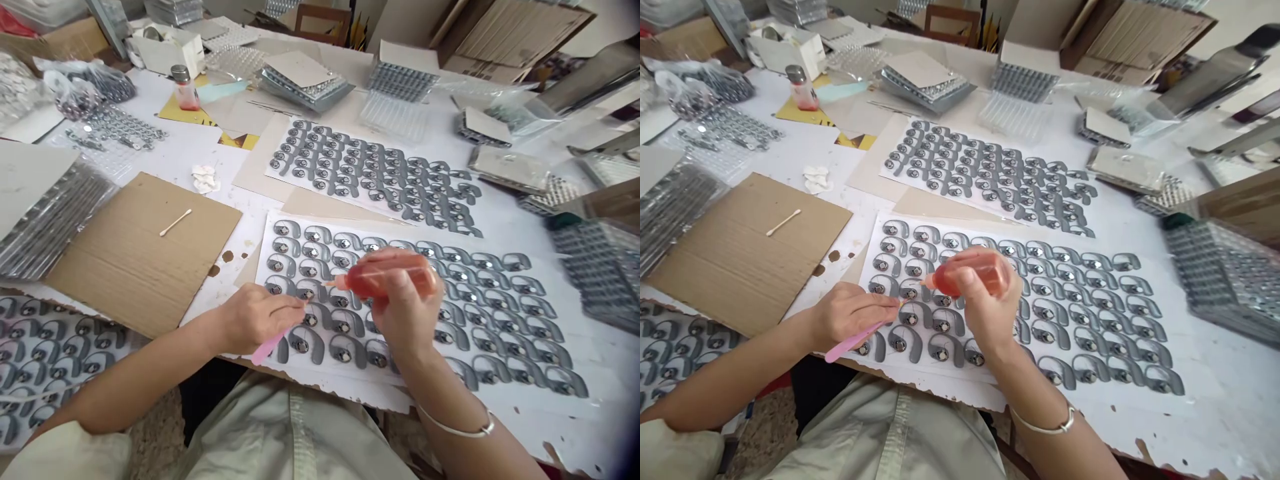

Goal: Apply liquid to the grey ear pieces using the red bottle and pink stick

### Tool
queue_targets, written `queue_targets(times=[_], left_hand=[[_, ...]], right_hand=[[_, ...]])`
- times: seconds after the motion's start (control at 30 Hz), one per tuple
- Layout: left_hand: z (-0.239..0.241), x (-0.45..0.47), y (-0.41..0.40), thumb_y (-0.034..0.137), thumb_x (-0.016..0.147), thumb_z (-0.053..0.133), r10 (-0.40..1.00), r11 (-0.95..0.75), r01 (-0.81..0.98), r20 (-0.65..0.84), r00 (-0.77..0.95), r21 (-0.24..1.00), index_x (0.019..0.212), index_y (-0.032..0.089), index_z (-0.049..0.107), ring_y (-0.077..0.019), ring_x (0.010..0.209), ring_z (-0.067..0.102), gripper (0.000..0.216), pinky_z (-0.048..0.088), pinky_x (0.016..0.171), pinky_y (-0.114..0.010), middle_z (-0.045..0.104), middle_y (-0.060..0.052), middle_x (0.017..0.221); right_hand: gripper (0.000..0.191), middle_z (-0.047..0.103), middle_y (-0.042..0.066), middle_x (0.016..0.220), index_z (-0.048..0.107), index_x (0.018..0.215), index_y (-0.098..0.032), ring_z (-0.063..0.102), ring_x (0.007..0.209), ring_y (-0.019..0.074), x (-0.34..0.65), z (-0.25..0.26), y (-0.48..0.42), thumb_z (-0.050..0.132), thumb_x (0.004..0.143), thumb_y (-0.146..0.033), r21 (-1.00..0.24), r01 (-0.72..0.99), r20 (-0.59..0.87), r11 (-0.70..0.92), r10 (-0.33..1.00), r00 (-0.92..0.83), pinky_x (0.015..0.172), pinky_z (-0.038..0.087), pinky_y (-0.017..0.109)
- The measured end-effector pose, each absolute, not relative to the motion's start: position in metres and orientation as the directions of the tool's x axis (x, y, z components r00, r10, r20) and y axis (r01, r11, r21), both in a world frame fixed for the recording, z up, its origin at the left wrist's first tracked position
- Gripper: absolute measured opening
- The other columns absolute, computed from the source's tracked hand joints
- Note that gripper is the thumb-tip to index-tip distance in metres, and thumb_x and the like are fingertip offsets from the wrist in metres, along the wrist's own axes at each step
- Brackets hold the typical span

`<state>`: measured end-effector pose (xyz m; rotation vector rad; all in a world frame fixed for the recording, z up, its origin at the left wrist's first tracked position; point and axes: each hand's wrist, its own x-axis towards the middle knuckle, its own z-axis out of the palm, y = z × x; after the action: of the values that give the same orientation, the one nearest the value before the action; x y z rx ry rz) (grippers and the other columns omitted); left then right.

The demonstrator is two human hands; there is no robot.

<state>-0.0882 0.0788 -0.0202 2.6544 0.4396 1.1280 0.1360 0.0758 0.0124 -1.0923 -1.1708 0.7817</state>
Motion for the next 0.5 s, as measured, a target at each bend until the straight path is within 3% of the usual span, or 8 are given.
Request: queue_targets(times=[0.1,0.27,0.5], left_hand=[[-0.017,-0.087,0.078,0.008,0.085,0.052,0.326,-0.945,0.239,0.63,0.705,0.222,0.095,0.012,0.066,-0.0161,0.066,0.071,0.018,0.053,0.047,-0.022,0.075,-0.012,0.095],[-0.014,-0.084,0.077,0.006,0.087,0.049,0.32,-0.942,0.305,0.645,0.694,0.139,0.091,0.009,0.065,-0.0117,0.056,0.066,0.017,0.05,0.042,-0.022,0.075,-0.009,0.09],[-0.015,-0.083,0.075,0.006,0.091,0.041,0.294,-0.945,0.32,0.597,0.746,0.065,0.085,0.01,0.062,-0.0125,0.055,0.064,0.023,0.049,0.041,-0.024,0.072,-0.008,0.08]], right_hand=[[0.024,0.064,0.002,0.073,0.069,0.08,-0.022,0.06,0.064,0.0161,0.133,0.004,0.071,0.068,0.076,-0.046,-0.896,0.216,0.433,0.388,0.871,0.233,0.055,0.047,0.03],[0.02,0.063,0.002,0.074,0.067,0.083,-0.021,0.058,0.068,0.0173,0.131,0.0,0.071,0.07,0.076,-0.039,-0.801,0.333,0.561,0.497,0.818,0.127,0.061,0.047,0.034],[0.018,0.062,0.002,0.074,0.064,0.087,-0.021,0.057,0.063,0.0161,0.128,-0.002,0.07,0.069,0.079,-0.036,-0.747,0.406,0.581,0.526,0.814,0.014,0.056,0.045,0.032]])
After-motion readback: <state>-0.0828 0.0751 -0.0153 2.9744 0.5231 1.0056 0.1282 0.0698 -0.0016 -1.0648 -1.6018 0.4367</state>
